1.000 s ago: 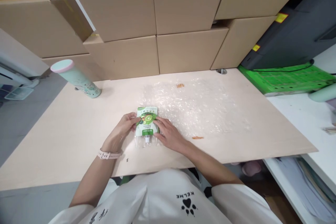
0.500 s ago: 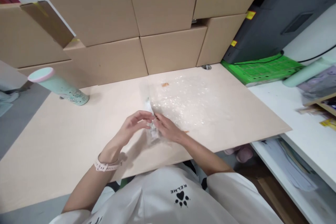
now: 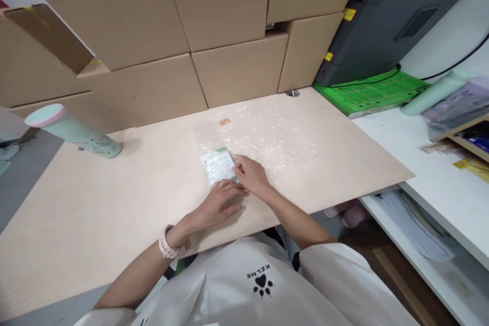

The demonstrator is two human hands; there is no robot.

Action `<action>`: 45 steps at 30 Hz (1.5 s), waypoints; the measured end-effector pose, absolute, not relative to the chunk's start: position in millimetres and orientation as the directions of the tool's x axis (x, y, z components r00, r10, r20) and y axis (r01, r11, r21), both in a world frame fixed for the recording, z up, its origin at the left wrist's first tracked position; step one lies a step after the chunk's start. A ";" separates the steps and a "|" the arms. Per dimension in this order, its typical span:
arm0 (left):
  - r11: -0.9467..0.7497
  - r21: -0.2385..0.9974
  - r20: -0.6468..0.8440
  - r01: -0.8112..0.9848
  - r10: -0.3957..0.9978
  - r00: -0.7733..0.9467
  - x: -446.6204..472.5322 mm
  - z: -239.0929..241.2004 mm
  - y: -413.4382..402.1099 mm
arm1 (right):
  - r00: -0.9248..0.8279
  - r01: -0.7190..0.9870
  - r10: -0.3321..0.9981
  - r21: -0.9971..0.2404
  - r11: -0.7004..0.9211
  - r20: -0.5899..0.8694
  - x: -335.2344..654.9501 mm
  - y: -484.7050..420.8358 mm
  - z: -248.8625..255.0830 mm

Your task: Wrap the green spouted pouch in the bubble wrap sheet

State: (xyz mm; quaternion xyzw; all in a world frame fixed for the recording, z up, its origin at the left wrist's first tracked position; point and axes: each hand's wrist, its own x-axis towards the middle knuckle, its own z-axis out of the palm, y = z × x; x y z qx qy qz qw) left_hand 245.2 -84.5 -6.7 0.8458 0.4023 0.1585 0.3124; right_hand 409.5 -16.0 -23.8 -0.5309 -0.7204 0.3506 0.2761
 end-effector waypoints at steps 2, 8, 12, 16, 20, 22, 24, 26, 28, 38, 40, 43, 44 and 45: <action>-0.446 0.732 0.043 0.515 0.785 0.618 243.0 -8.4 -88.0 | -0.254 0.579 0.966 -0.795 0.183 0.038 411.8 -16.5 -26.6; 0.018 0.966 0.041 0.258 0.974 -0.222 224.7 -9.6 -95.8 | -0.508 0.554 0.811 -0.612 0.565 0.289 416.3 -25.3 -26.2; 0.409 0.877 -0.457 -0.253 0.873 -0.171 211.4 -4.3 -96.5 | -0.621 0.544 0.757 -0.584 0.603 0.204 408.6 -30.9 -23.6; 0.231 0.947 -0.280 -0.222 0.934 -0.222 217.6 3.7 -107.0 | -0.637 0.467 0.752 -0.690 0.553 0.171 398.6 -37.7 -17.1; -0.082 0.985 0.095 0.151 0.992 -0.083 233.0 6.2 -115.3 | -0.641 0.256 0.757 -0.894 0.369 0.129 396.9 -41.0 -17.4; -0.235 0.892 0.212 0.386 0.972 0.101 239.5 0.7 -112.7 | -0.643 0.192 0.761 -0.944 0.267 0.084 400.2 -39.1 -23.1; -0.387 0.737 0.285 0.554 0.921 0.265 244.4 -9.9 -106.0 | -0.632 0.207 0.775 -0.956 0.207 0.031 405.0 -35.9 -29.4; -0.499 0.591 0.345 0.634 0.867 0.360 247.8 -23.0 -97.9 | -0.599 0.282 0.801 -0.942 0.182 -0.025 410.2 -32.9 -32.6; -0.548 0.486 0.379 0.681 0.834 0.401 250.3 -34.8 -91.4 | -0.544 0.378 0.837 -0.907 0.186 -0.055 414.9 -31.6 -30.9; -0.501 0.260 0.157 0.825 0.865 0.476 272.3 -38.0 -87.5 | -0.226 0.760 0.974 -0.619 0.198 0.034 470.2 -35.8 -8.6; -0.522 0.298 0.129 0.799 0.852 0.508 270.6 -29.2 -86.5 | -0.026 0.850 0.992 -0.520 0.085 0.119 491.6 -37.1 -9.3; -0.493 0.439 0.173 0.751 0.867 0.468 254.8 -13.6 -81.7 | 0.125 0.942 0.975 -0.329 -0.059 0.184 517.0 -39.6 -13.4; -0.414 0.479 0.220 0.774 0.910 0.351 247.4 -9.4 -78.9 | 0.144 0.954 0.976 -0.286 -0.093 0.164 522.3 -40.0 -15.3; -0.309 0.515 0.241 0.799 0.947 0.211 240.0 -6.3 -75.6 | 0.161 0.959 0.977 -0.255 -0.123 0.136 525.9 -39.7 -17.4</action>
